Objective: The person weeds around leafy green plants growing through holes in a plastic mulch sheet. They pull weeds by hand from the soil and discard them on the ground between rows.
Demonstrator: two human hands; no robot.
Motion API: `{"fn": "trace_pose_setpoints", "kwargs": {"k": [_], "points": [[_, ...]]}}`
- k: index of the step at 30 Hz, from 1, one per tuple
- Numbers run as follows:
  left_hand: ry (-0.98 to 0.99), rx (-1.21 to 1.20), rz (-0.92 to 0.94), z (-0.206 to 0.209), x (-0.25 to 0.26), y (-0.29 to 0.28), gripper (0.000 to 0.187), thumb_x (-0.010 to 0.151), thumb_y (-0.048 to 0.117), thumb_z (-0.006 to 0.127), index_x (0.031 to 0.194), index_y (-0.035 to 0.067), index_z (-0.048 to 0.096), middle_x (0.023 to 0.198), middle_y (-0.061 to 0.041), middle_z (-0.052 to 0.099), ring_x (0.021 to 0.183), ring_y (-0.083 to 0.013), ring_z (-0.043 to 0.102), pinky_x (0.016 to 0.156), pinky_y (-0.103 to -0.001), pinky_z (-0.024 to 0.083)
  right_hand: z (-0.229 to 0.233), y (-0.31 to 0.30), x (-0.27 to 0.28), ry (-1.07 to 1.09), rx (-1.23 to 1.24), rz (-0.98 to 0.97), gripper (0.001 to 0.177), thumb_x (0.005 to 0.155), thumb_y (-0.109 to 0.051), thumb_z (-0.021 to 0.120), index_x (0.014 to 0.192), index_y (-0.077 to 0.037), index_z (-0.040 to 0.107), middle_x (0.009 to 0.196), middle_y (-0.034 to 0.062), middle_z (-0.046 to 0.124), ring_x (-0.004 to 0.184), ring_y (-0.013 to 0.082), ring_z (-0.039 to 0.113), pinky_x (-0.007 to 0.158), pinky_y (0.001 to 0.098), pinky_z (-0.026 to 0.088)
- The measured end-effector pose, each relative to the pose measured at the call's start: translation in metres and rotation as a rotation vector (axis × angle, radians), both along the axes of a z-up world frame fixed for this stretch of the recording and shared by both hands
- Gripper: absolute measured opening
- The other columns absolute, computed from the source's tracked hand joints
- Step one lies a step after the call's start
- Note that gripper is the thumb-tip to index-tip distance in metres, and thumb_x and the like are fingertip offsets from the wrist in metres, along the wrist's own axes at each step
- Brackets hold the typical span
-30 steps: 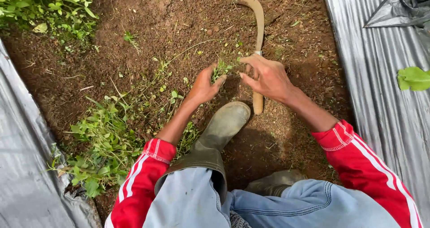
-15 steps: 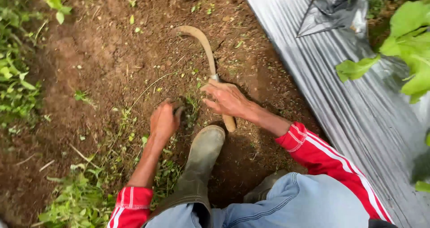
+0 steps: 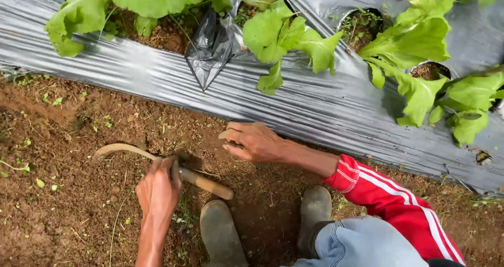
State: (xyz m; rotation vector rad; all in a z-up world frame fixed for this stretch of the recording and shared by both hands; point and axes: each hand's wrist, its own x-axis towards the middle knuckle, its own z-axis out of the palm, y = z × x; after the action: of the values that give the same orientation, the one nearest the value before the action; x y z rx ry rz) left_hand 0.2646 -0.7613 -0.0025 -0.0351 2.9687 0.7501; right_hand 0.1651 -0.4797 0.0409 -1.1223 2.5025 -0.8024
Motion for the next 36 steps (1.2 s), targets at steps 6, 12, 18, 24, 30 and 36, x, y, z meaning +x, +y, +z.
{"fn": "trace_pose_setpoints", "kwargs": {"k": [6,12,18,24,30,36], "points": [[0.026,0.097,-0.446,0.068,-0.077,0.096,0.028,0.103,0.037,0.058,0.098,0.018,0.078,0.079,-0.004,0.074,0.045,-0.0084,0.059,0.042,-0.020,0.043,0.051,0.115,-0.005,0.348,0.132,-0.070,0.023,0.104,-0.023,0.060,0.114,-0.006,0.071,0.091,0.0135,0.071,0.070,0.0192,0.070,0.049,0.0235,0.057],[0.093,0.146,-1.059,0.127,-0.140,0.194,0.014,0.094,0.017,0.065,0.088,0.009,0.074,0.079,-0.006,0.070,0.058,-0.0173,0.064,0.055,-0.031,0.053,0.106,0.215,-0.022,0.584,0.582,-0.225,0.024,0.096,-0.035,0.069,0.099,-0.013,0.061,0.094,0.0025,0.058,0.087,0.0208,0.066,0.063,0.0331,0.058],[0.257,0.243,-1.219,0.136,-0.178,0.274,0.016,0.084,0.013,0.069,0.073,0.004,0.063,0.069,-0.012,0.065,0.056,-0.0350,0.065,0.051,-0.045,0.053,0.105,0.250,-0.034,0.556,0.725,-0.296,0.028,0.092,-0.038,0.070,0.096,-0.013,0.059,0.094,0.0031,0.056,0.091,0.0222,0.065,0.067,0.0338,0.060],[0.732,0.127,-1.173,0.110,-0.214,0.362,0.011,0.072,0.004,0.064,0.070,0.012,0.057,0.063,-0.010,0.059,0.056,-0.0304,0.062,0.047,-0.040,0.049,0.063,0.275,0.011,0.718,0.644,-0.558,0.027,0.093,-0.044,0.072,0.098,-0.018,0.064,0.085,-0.0029,0.054,0.084,0.0176,0.066,0.061,0.0298,0.056],[0.909,-0.082,-1.063,0.072,-0.213,0.424,0.020,0.065,0.006,0.077,0.082,0.013,0.070,0.079,-0.005,0.062,0.074,-0.0245,0.065,0.064,-0.036,0.050,0.076,0.340,0.031,0.305,0.715,-0.902,0.039,0.095,-0.046,0.069,0.121,-0.016,0.065,0.090,-0.0006,0.064,0.084,0.0286,0.072,0.069,0.0473,0.060],[1.170,-0.062,-1.253,0.063,-0.195,0.458,0.015,0.080,0.009,0.075,0.093,0.009,0.069,0.093,-0.014,0.063,0.103,-0.0316,0.057,0.100,-0.048,0.037,0.112,0.361,0.003,0.165,0.474,-0.968,0.049,0.092,-0.025,0.073,0.137,-0.011,0.058,0.090,0.0085,0.070,0.092,0.0437,0.070,0.073,0.0559,0.053]]}}
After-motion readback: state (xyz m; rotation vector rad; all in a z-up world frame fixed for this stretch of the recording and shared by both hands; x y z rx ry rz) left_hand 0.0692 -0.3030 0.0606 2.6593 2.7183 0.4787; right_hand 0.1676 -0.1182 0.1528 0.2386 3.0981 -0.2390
